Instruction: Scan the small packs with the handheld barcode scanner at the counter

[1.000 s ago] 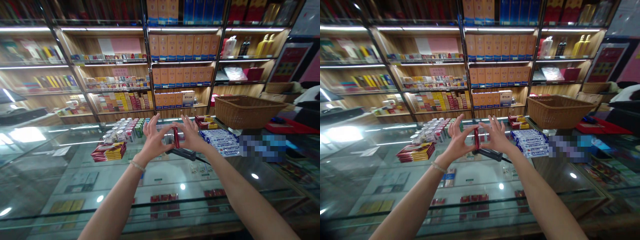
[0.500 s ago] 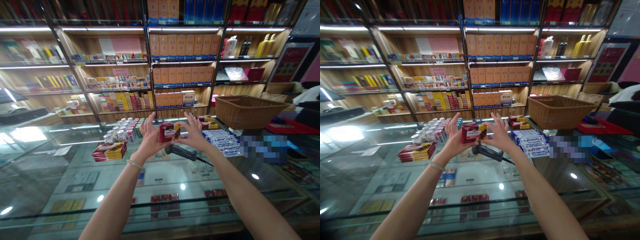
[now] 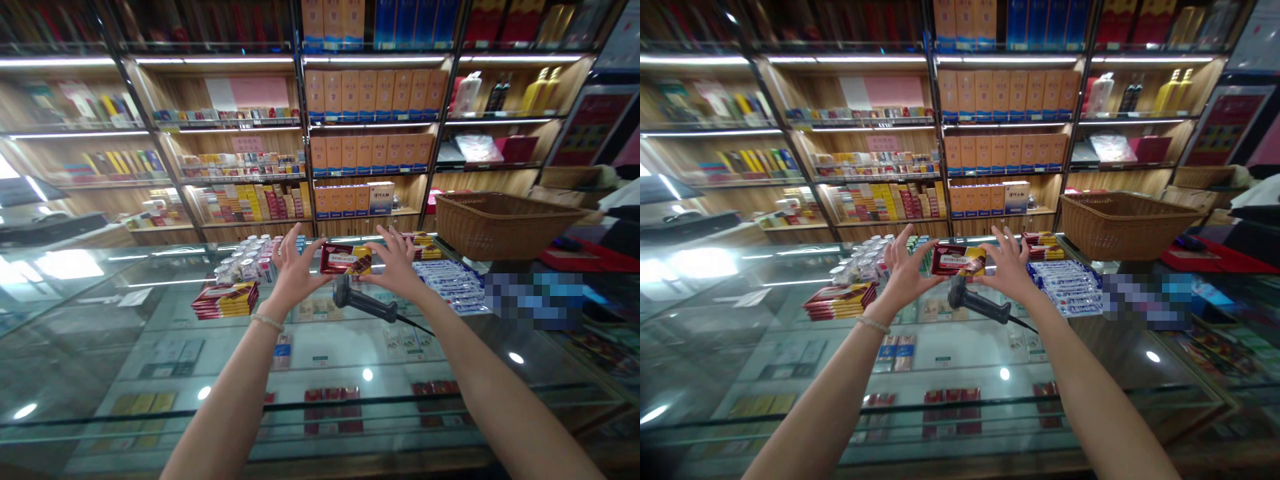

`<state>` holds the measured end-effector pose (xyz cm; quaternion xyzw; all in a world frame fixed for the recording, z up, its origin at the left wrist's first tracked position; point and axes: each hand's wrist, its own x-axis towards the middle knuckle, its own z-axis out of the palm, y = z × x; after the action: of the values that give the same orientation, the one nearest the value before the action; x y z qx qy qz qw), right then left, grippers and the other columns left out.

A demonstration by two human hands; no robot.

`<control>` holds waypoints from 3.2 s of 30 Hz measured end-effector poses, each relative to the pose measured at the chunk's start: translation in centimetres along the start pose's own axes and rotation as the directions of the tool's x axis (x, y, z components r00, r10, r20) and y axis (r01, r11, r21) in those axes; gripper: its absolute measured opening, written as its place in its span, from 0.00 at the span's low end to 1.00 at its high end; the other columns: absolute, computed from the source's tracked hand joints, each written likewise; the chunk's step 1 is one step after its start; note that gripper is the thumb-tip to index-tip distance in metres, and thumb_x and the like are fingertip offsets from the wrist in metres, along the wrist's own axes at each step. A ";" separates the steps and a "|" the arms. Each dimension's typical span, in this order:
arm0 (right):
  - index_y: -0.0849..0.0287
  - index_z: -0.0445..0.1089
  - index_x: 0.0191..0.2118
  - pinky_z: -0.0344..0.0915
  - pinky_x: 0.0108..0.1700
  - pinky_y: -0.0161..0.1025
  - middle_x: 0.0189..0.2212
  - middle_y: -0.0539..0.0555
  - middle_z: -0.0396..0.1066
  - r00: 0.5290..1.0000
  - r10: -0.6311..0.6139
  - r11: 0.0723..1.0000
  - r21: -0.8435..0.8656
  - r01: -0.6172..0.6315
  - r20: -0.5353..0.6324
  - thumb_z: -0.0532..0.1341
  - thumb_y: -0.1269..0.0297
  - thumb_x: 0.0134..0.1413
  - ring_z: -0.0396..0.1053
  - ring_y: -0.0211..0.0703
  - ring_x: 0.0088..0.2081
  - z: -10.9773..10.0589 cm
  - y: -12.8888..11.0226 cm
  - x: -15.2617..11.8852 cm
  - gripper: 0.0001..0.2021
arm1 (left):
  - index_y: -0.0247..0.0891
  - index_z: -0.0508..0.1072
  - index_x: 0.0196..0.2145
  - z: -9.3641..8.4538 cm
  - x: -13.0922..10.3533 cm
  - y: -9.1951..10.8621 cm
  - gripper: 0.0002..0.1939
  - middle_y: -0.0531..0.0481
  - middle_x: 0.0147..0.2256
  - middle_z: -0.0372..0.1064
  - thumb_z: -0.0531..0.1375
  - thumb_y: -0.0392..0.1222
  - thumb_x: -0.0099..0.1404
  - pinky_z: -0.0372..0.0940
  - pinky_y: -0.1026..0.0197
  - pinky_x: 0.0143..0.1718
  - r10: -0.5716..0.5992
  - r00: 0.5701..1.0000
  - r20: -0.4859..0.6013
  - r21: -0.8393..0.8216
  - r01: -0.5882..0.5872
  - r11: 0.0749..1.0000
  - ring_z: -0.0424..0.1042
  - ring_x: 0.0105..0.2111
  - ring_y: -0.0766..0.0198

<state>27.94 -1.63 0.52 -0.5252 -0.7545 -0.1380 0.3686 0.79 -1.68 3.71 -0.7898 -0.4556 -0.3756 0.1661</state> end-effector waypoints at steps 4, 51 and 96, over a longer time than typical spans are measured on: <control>0.48 0.70 0.60 0.39 0.70 0.71 0.75 0.60 0.49 1.000 0.001 1.000 0.012 -0.001 -0.001 0.70 0.44 0.51 0.41 0.64 0.76 0.2 0.0 -0.1 0.31 | 0.50 0.71 0.63 -0.1 0.2 -0.4 0.39 0.37 0.75 0.38 0.73 0.61 0.56 0.36 0.29 0.71 0.003 1.000 0.025 0.013 -0.003 1.000 0.44 0.73 0.33; 0.54 0.72 0.60 0.33 0.72 0.73 0.74 0.66 0.52 0.960 -0.245 0.960 0.173 0.220 0.138 0.58 0.35 0.62 0.43 0.65 0.75 12.2 -22.9 4.3 0.32 | 0.52 0.76 0.59 -12.7 -11.5 -21.4 0.35 0.40 0.76 0.38 0.73 0.61 0.55 0.41 0.28 0.70 -0.368 0.909 0.194 0.234 0.321 0.918 0.40 0.74 0.34; 0.58 0.77 0.48 0.33 0.72 0.63 0.72 0.65 0.57 0.974 -0.226 0.970 0.082 0.227 -0.013 0.56 0.51 0.71 0.49 0.58 0.73 14.5 -24.0 0.7 0.17 | 0.48 0.84 0.45 -10.8 -14.2 -20.1 0.20 0.45 0.73 0.53 0.66 0.63 0.64 0.37 0.35 0.72 -0.363 0.931 0.038 0.393 0.320 0.862 0.47 0.73 0.39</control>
<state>0.40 -2.36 -4.70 -0.4196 -0.8140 -0.1484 0.3733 -25.26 -5.97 -1.32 -0.6687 -0.6609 -0.2593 0.2209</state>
